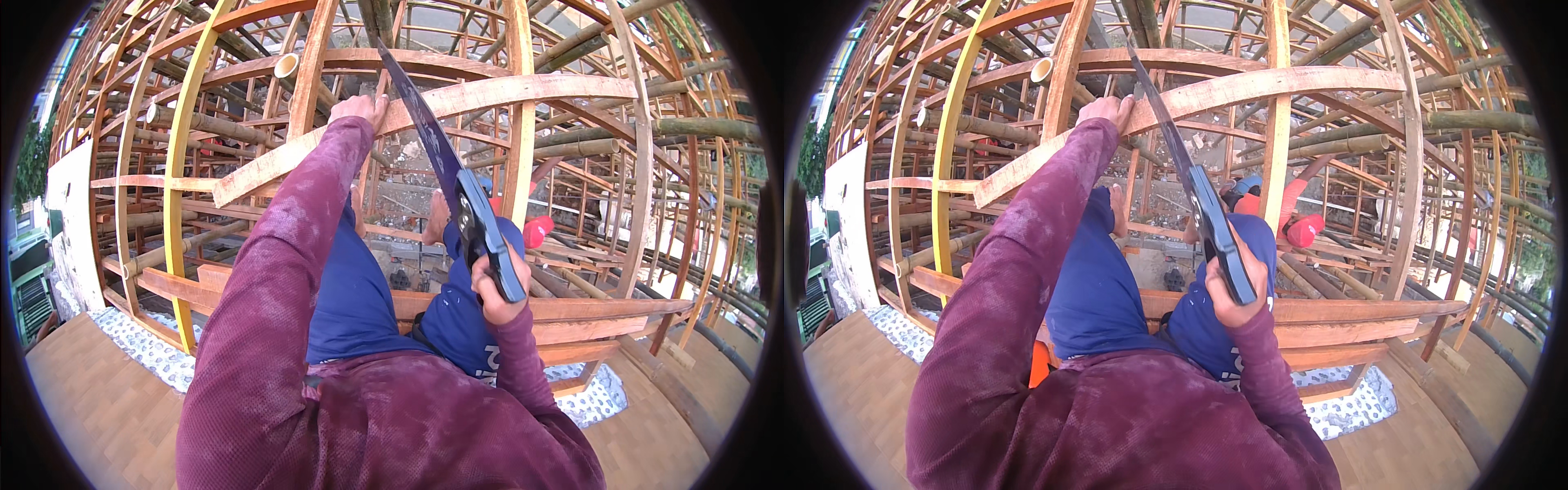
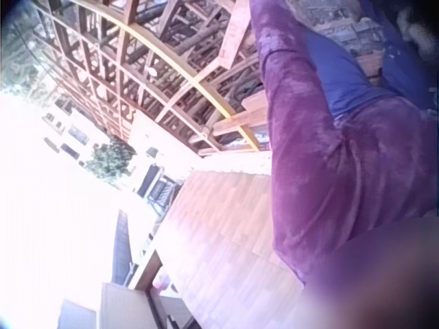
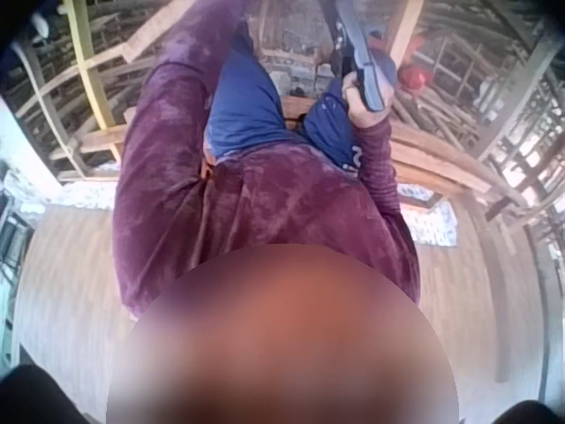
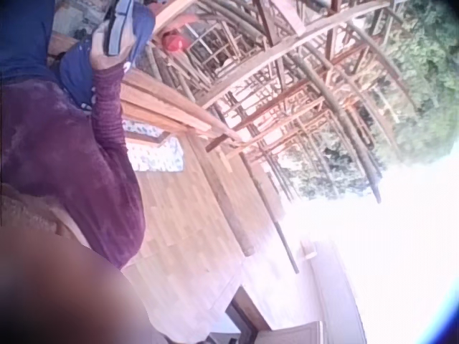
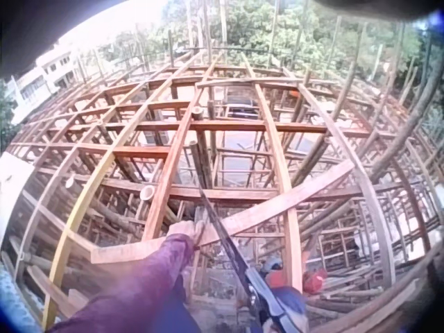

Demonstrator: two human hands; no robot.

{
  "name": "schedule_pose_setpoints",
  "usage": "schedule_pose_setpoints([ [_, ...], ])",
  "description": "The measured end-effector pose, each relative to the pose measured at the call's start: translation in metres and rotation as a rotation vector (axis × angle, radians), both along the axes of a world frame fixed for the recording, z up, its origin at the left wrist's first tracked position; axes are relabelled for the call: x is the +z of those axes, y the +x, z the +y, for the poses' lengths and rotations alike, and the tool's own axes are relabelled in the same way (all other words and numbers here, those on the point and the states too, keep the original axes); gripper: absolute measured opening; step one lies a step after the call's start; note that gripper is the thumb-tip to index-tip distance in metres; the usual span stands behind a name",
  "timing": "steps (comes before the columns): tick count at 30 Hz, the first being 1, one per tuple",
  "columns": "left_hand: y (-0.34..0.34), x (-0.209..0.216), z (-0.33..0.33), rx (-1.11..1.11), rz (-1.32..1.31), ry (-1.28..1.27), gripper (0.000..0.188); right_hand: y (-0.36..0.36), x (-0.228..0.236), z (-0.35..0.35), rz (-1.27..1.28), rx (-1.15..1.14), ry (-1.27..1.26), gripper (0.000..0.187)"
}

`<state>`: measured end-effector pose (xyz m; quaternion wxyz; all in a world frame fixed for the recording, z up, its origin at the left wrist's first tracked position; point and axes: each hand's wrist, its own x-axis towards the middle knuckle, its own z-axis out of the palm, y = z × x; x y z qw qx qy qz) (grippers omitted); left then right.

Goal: The person positions a wooden plank on a curved wooden frame, saws it to size, and then hammers nails to secure it. The person uses a hand saw and hammer to cut and fasten the wood.

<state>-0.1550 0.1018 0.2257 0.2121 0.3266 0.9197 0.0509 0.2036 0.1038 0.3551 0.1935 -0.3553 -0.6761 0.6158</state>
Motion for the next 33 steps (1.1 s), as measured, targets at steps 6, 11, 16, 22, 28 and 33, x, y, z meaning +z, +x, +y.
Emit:
schedule_pose_setpoints([
  [6, 0.006, 0.013, 0.000, 0.002, -0.026, -0.015, 0.063, 0.067, 0.040, -0.023, -0.207, 0.036, -0.013, 0.063],
  [11, 0.005, 0.001, 0.018, -0.018, -0.019, 0.033, 0.064, -0.083, -0.046, 0.063, 0.062, 0.144, 0.023, 0.044],
  [16, -0.006, -0.009, 0.001, 0.005, 0.015, 0.016, 0.067, -0.037, -0.013, 0.022, -0.004, 0.150, 0.076, 0.066],
  [22, 0.005, 0.008, -0.001, 0.002, -0.049, -0.005, 0.064, 0.075, 0.046, -0.028, -0.239, 0.081, 0.128, 0.062],
  [28, 0.004, -0.002, 0.019, -0.045, -0.016, 0.034, 0.065, -0.096, -0.057, 0.057, 0.119, 0.060, 0.053, 0.006],
  [33, -0.014, -0.031, 0.002, -0.041, -0.005, 0.024, 0.066, -0.036, -0.005, 0.016, 0.021, 0.052, -0.101, 0.019],
])
